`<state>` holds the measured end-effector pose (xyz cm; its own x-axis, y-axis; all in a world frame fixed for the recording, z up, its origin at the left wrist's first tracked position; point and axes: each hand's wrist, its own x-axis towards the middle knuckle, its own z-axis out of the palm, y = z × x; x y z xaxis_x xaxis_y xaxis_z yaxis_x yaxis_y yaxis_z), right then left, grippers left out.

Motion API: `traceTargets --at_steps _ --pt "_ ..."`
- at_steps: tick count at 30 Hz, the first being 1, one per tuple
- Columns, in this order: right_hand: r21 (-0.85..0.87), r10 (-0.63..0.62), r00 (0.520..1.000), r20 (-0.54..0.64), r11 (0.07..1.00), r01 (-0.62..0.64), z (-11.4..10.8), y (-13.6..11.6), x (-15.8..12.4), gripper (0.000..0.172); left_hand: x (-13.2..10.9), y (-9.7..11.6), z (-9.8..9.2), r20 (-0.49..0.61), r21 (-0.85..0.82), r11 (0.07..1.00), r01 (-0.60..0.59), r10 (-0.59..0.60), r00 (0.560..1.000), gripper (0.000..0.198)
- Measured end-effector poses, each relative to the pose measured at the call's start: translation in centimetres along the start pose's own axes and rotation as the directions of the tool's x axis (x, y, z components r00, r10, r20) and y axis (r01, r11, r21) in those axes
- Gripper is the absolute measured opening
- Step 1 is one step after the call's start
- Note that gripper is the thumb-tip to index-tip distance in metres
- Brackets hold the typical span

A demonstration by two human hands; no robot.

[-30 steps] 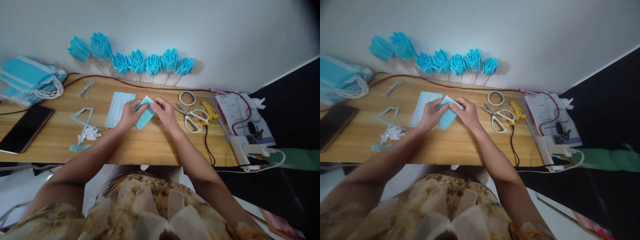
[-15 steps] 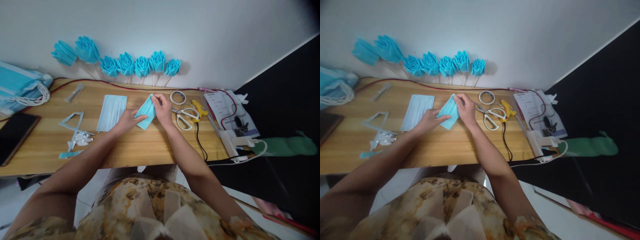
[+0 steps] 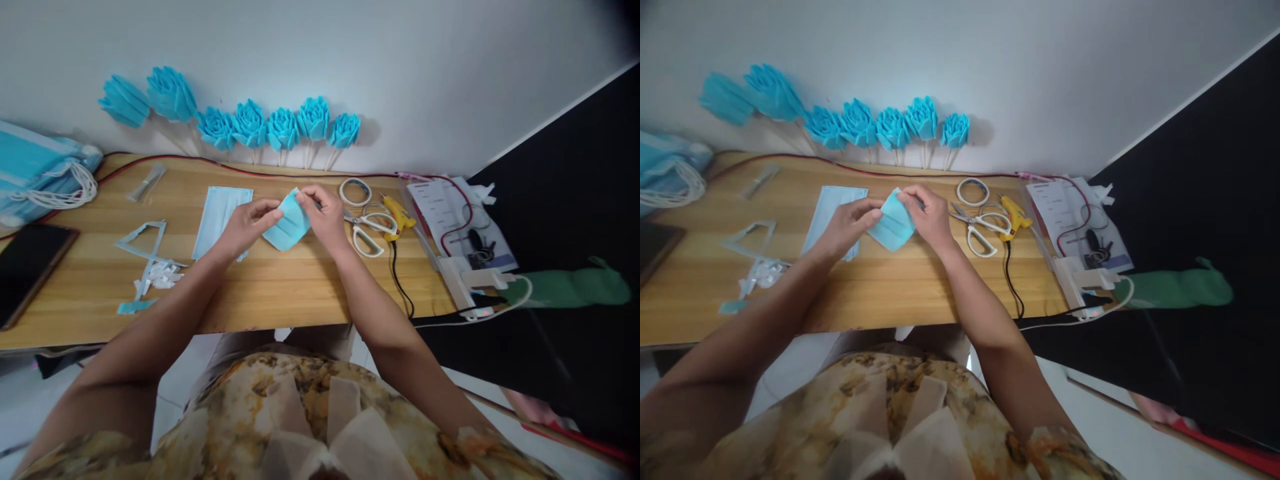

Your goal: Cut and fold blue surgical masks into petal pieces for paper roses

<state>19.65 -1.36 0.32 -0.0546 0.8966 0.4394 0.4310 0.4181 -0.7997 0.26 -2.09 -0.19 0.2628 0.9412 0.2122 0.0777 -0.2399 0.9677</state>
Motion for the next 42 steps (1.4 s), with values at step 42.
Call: traceTargets --at_steps 42 --pt "0.264 0.178 0.869 0.462 0.908 -0.326 2.4 1.1 -0.8 0.059 0.6 -1.8 0.3 -0.364 -0.164 0.986 -0.027 -0.035 0.931 0.035"
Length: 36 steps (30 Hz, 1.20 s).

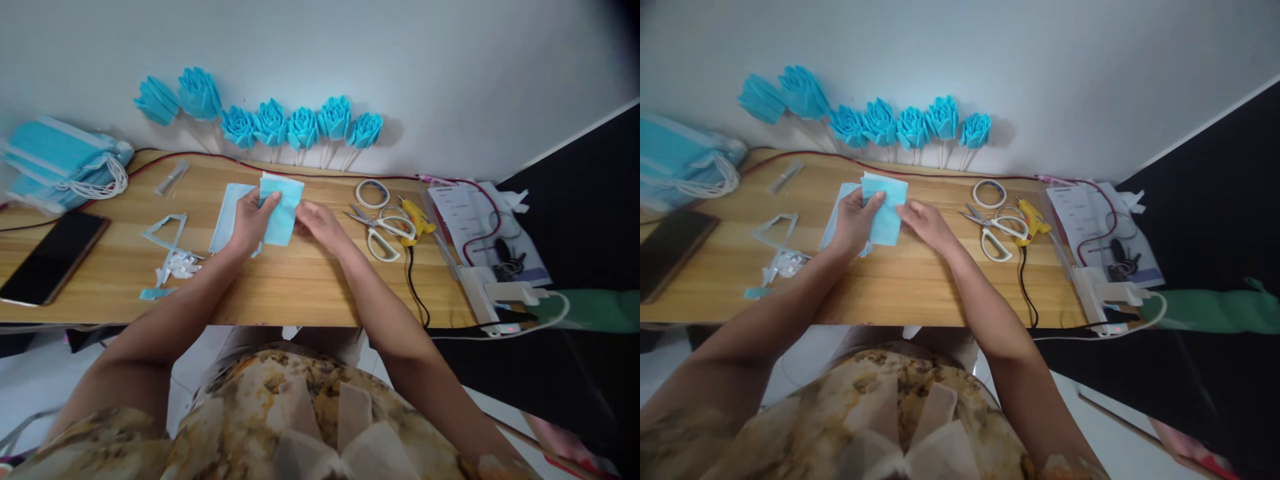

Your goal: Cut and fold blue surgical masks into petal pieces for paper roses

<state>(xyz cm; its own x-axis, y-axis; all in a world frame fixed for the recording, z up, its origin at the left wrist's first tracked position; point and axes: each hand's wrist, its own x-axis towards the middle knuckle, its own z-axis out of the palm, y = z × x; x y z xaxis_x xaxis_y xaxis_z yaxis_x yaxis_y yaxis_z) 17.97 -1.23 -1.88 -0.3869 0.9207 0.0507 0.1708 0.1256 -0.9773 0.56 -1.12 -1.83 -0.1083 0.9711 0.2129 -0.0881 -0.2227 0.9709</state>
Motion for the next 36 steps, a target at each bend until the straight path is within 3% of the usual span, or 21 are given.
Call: traceTargets --at_steps 3,11,19,30,36 --pt "0.002 -0.051 0.984 -0.170 0.999 0.052 -1.2 -0.5 0.1 0.062 -0.4 0.1 0.3 0.081 0.076 0.997 -0.004 -0.003 0.997 0.035" --pt "-0.233 -0.191 0.948 -0.253 0.964 0.132 -0.5 -1.8 -0.4 0.040 -1.3 0.0 0.8 0.263 0.262 0.960 -0.100 0.028 0.965 0.036" --pt "-0.270 -0.280 0.889 -0.364 0.945 0.187 -1.0 -1.4 0.1 0.034 -1.4 0.4 0.8 0.287 0.345 0.935 0.082 -0.189 0.939 0.046" --pt "-0.299 -0.345 0.865 -0.364 0.923 0.242 -1.4 -1.3 0.0 0.037 -1.3 0.6 0.7 0.351 0.305 0.949 0.080 -0.190 0.917 0.043" --pt "-0.325 -0.353 0.797 -0.490 0.922 0.209 -2.9 -1.1 0.2 0.042 -1.5 0.3 0.8 0.339 0.377 0.918 0.120 -0.257 0.905 0.041"
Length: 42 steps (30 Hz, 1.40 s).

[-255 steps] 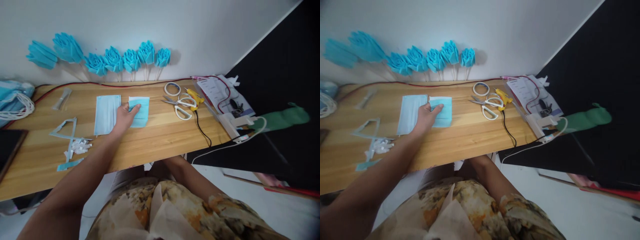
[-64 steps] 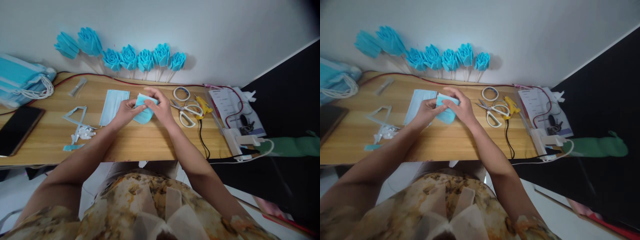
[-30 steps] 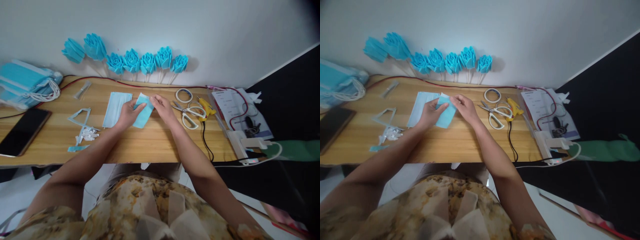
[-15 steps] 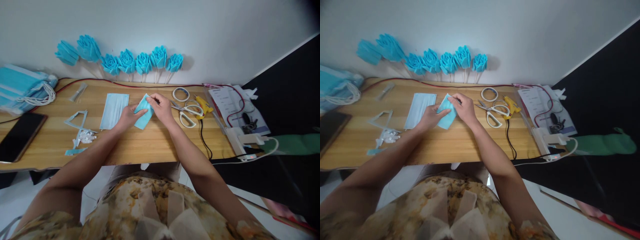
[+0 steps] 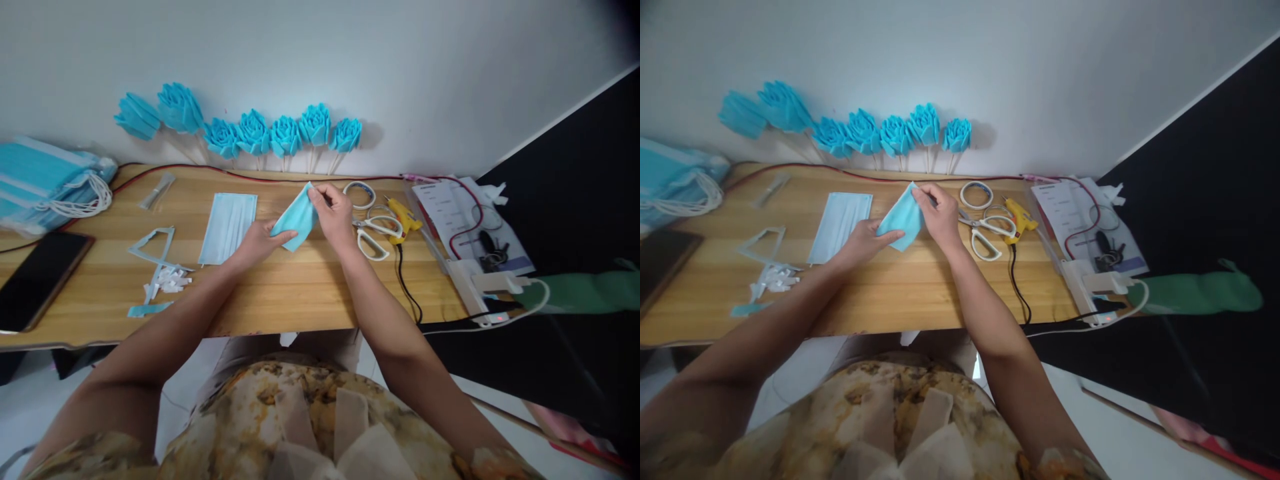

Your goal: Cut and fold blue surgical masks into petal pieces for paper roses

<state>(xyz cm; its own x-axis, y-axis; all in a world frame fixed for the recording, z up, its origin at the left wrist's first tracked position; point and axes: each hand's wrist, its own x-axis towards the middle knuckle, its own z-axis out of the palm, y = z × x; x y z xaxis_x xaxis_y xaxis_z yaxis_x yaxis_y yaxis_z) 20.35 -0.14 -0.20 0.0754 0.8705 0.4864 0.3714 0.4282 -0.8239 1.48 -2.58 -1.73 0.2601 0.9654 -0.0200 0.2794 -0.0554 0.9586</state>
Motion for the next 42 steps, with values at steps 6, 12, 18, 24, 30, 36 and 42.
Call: traceTargets --at_steps 6,12,18,24,30,36,42 --pt "-0.011 -0.011 1.000 0.000 1.000 0.011 -0.4 1.2 0.2 0.043 -0.2 0.3 0.0 0.173 0.031 0.998 -0.055 0.049 0.984 0.039" --pt "-0.008 0.004 0.999 0.050 1.000 -0.004 0.1 1.7 0.0 0.043 -0.9 0.8 -0.1 0.306 0.020 0.993 -0.118 0.106 0.946 0.043" --pt "0.054 0.024 0.996 0.092 0.998 -0.029 0.7 2.2 -0.4 0.042 -1.4 1.2 0.0 0.352 0.002 0.986 -0.169 0.158 0.923 0.037" --pt "0.077 0.081 0.992 0.096 0.993 -0.089 0.8 2.8 -0.6 0.035 -1.1 0.6 0.2 0.367 -0.010 0.993 -0.121 0.116 0.923 0.049" --pt "0.061 0.146 0.984 0.105 0.986 -0.153 0.9 2.9 -0.7 0.034 -1.0 0.4 0.7 0.358 -0.081 0.992 -0.096 0.119 0.926 0.047" --pt "0.060 0.159 0.983 0.096 0.984 -0.165 1.1 2.6 -0.9 0.032 -0.9 0.7 1.2 0.366 -0.169 0.985 -0.016 0.078 0.927 0.048" --pt "0.026 0.146 0.987 0.071 0.989 -0.148 1.4 3.1 -0.8 0.033 -0.8 0.5 1.4 0.323 -0.200 0.980 -0.007 0.072 0.944 0.059"
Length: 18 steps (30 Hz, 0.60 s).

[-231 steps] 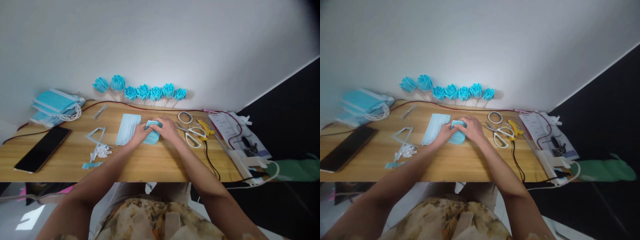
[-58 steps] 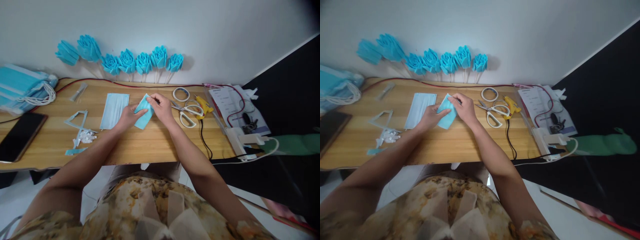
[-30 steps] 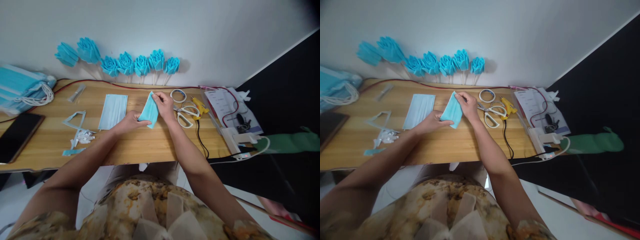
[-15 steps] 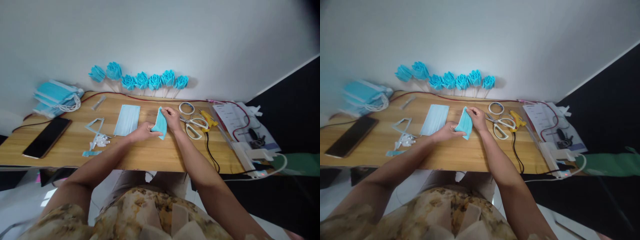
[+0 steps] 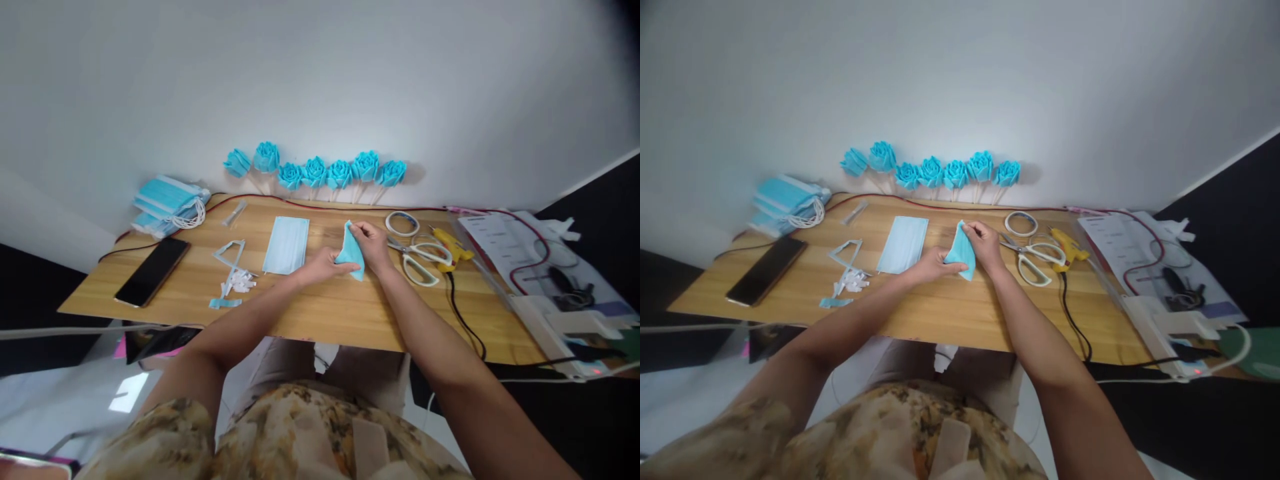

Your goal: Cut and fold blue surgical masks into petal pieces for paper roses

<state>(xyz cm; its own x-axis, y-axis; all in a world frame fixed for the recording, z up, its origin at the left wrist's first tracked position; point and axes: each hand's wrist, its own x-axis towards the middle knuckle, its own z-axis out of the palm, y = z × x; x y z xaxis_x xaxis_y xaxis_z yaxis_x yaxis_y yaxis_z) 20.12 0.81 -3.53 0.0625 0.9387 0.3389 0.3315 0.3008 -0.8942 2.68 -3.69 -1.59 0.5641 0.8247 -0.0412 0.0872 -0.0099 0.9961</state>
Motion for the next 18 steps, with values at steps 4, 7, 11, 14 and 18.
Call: traceTargets --at_steps 4,7,11,14,18 --pt "-0.022 -0.005 1.000 0.006 1.000 0.005 0.1 -0.2 0.0 0.035 0.1 -0.1 0.0 0.004 -0.035 0.999 0.002 -0.002 1.000 0.064" --pt "-0.028 -0.001 1.000 0.010 1.000 0.001 0.2 -0.5 0.0 0.036 0.1 -0.2 0.0 0.008 -0.010 1.000 -0.008 0.008 1.000 0.065" --pt "-0.017 -0.003 1.000 0.027 1.000 0.004 0.3 -0.8 0.0 0.037 0.1 -0.6 -0.1 0.002 0.033 0.998 -0.047 0.047 0.999 0.064" --pt "-0.011 -0.008 0.999 0.033 1.000 0.008 0.4 -0.9 -0.1 0.039 0.1 -0.8 0.0 -0.002 0.087 0.995 -0.049 0.049 0.999 0.068" --pt "-0.007 -0.017 0.999 0.027 1.000 0.017 0.5 -0.9 0.0 0.039 0.2 -1.1 0.0 0.018 0.146 0.988 -0.058 0.056 0.998 0.066"
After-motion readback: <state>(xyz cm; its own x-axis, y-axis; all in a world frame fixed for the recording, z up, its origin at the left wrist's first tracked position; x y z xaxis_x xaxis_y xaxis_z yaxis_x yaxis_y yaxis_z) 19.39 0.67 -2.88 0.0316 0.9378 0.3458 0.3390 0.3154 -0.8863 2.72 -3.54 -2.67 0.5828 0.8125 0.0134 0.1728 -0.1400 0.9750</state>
